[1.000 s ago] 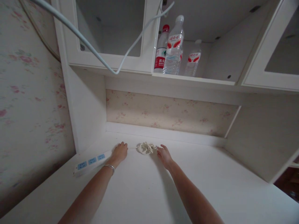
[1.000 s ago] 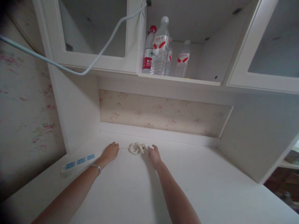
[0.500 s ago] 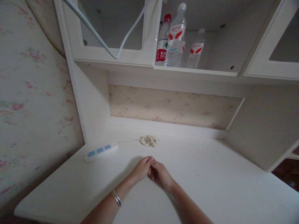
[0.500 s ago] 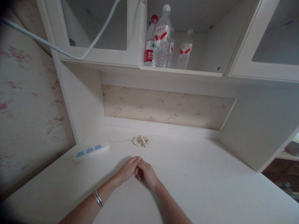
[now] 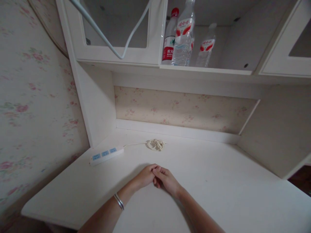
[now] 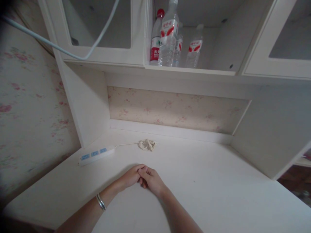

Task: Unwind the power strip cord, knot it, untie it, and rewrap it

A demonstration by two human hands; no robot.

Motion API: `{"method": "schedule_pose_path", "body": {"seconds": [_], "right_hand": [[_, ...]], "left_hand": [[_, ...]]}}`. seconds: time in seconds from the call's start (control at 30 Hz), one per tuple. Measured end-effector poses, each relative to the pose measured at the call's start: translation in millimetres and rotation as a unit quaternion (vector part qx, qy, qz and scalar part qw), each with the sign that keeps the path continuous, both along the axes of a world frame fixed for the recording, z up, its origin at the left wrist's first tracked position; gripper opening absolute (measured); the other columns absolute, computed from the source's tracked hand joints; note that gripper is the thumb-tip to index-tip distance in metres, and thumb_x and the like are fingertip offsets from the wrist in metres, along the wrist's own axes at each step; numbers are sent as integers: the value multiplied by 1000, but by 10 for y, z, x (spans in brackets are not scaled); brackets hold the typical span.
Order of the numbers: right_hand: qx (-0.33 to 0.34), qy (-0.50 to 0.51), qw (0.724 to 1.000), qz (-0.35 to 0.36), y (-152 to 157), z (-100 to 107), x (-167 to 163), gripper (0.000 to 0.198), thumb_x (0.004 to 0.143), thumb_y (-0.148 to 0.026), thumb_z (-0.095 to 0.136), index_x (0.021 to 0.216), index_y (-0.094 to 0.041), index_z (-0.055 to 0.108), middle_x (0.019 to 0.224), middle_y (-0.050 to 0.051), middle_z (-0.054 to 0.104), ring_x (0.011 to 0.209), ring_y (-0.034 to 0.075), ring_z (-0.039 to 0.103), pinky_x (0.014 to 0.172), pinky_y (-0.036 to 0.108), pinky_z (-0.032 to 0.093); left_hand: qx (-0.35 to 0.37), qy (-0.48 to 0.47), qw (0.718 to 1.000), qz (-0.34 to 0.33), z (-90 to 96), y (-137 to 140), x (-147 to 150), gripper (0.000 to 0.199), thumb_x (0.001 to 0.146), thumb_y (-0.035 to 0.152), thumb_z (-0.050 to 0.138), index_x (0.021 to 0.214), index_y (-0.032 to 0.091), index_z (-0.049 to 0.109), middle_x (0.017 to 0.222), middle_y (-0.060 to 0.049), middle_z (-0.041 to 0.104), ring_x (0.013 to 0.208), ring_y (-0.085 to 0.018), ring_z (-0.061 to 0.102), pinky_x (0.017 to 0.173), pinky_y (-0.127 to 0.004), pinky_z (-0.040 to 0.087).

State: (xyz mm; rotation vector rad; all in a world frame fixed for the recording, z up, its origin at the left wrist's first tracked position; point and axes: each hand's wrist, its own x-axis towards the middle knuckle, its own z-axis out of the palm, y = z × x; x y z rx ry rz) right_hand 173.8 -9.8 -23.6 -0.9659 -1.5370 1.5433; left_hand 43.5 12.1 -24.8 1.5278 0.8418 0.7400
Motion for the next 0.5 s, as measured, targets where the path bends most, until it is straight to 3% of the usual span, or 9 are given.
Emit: {"method": "schedule_pose_path", "body": {"seconds": [0.5], "right_hand": [[20, -13, 1000, -4, -1, -11, 8, 51, 83, -59, 45, 62, -14, 55, 49, -2, 49, 42, 7, 40, 46, 22, 27]], "left_hand": [[-5, 5, 1000, -4, 30, -21, -5, 48, 82, 60, 38, 80, 15, 54, 47, 1, 55, 44, -12, 54, 43, -22, 30]]}}
